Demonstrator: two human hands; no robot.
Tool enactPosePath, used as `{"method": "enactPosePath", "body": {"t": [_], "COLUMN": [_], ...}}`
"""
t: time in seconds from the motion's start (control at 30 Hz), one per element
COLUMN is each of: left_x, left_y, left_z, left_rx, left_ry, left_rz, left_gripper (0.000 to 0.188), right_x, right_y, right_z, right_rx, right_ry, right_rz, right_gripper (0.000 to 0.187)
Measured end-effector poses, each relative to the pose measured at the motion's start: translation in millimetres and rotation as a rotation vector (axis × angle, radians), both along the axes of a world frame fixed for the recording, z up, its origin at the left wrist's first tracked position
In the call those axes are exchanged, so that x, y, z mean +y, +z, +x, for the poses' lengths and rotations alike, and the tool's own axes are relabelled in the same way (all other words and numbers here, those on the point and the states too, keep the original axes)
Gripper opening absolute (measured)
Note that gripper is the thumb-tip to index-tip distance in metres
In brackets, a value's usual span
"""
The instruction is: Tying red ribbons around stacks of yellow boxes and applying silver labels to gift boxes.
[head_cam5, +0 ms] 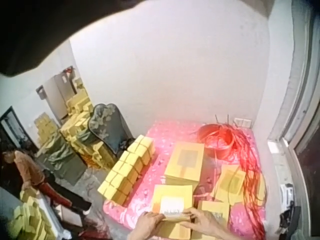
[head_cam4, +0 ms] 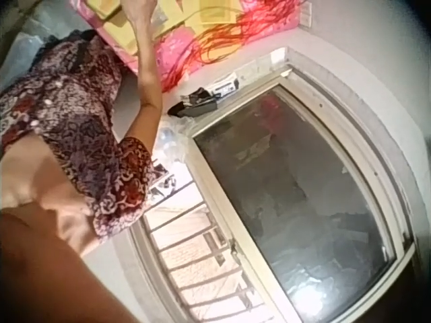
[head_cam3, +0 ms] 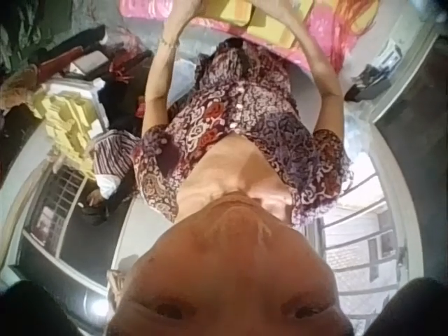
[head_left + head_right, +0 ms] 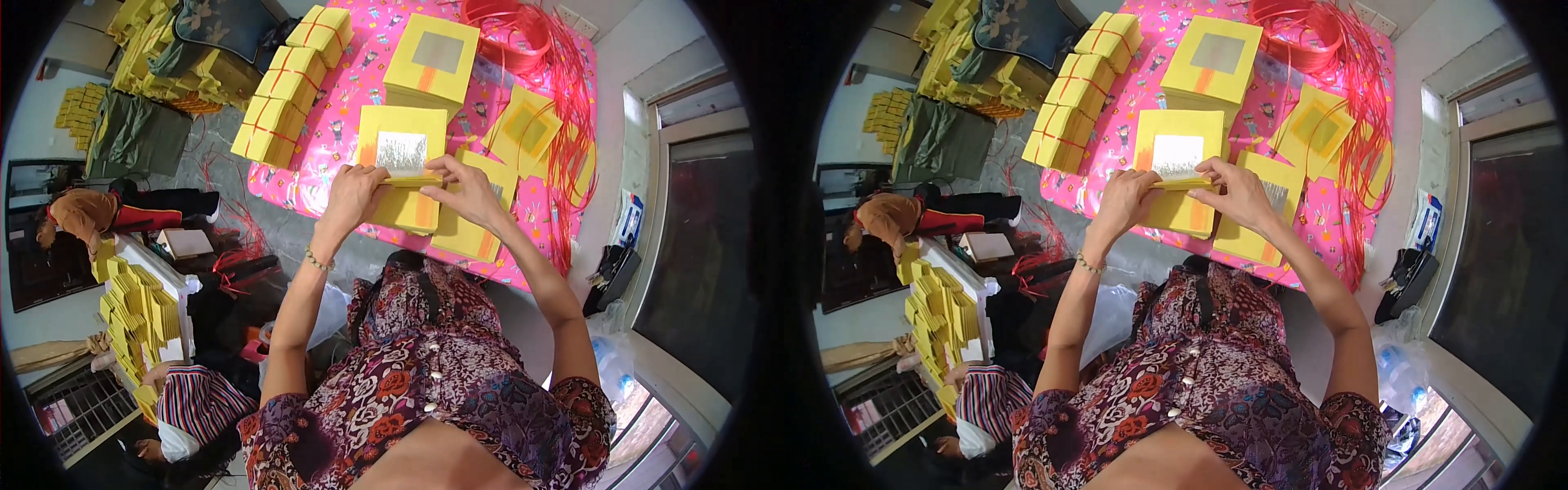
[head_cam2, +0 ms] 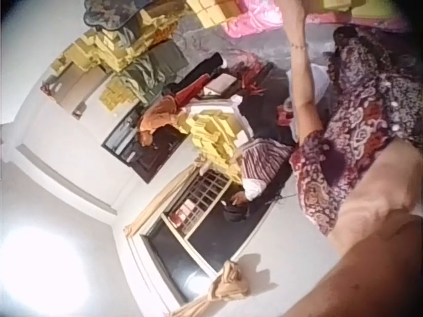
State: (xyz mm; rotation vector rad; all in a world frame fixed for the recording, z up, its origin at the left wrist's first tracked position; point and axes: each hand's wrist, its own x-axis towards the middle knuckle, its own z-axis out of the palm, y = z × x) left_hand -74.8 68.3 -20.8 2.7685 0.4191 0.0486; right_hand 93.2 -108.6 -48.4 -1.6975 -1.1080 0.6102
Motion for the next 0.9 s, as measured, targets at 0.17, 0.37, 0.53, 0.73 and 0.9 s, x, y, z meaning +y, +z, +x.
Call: {"method": "enactPosePath", "body": {"t": [0.17, 0.37, 0.53, 0.73, 0.9], "left_x": [14.2, 1.8, -6.2, -22.2, -28.1], "left_y": [8.0, 12.5, 21.1, 5.3, 1.7], "left_z": [15.8, 23.9, 15.1, -9.3, -14.0], "left_rx": [-0.016, -0.269, -0.172, -0.137, -0.208], "left_ry": [-0.063, -0.008, 0.005, -0.03, 0.002], "left_rz": [0.047, 0.083, -0.127, -0.168, -0.19], "left_gripper": [0.026, 0.045, 0.036, 0.032, 0.037], "right_x": [14.4, 24.9, 10.2, -21.1, -28.5], "right_y": [-11.7, -12.8, -8.4, -19.8, -41.0], "right_z": [14.5, 24.3, 9.0, -19.0, -56.6], "right_rx": [0.004, 0.1, 0.123, -0.108, -0.09], "right_ry": [-0.011, -0.087, 0.002, 0.04, -0.105], "right_rz": [-0.074, -0.095, -0.044, -0.087, -0.084], "right_gripper": [0.031, 0.028, 0.027, 0.091, 0.103]}}
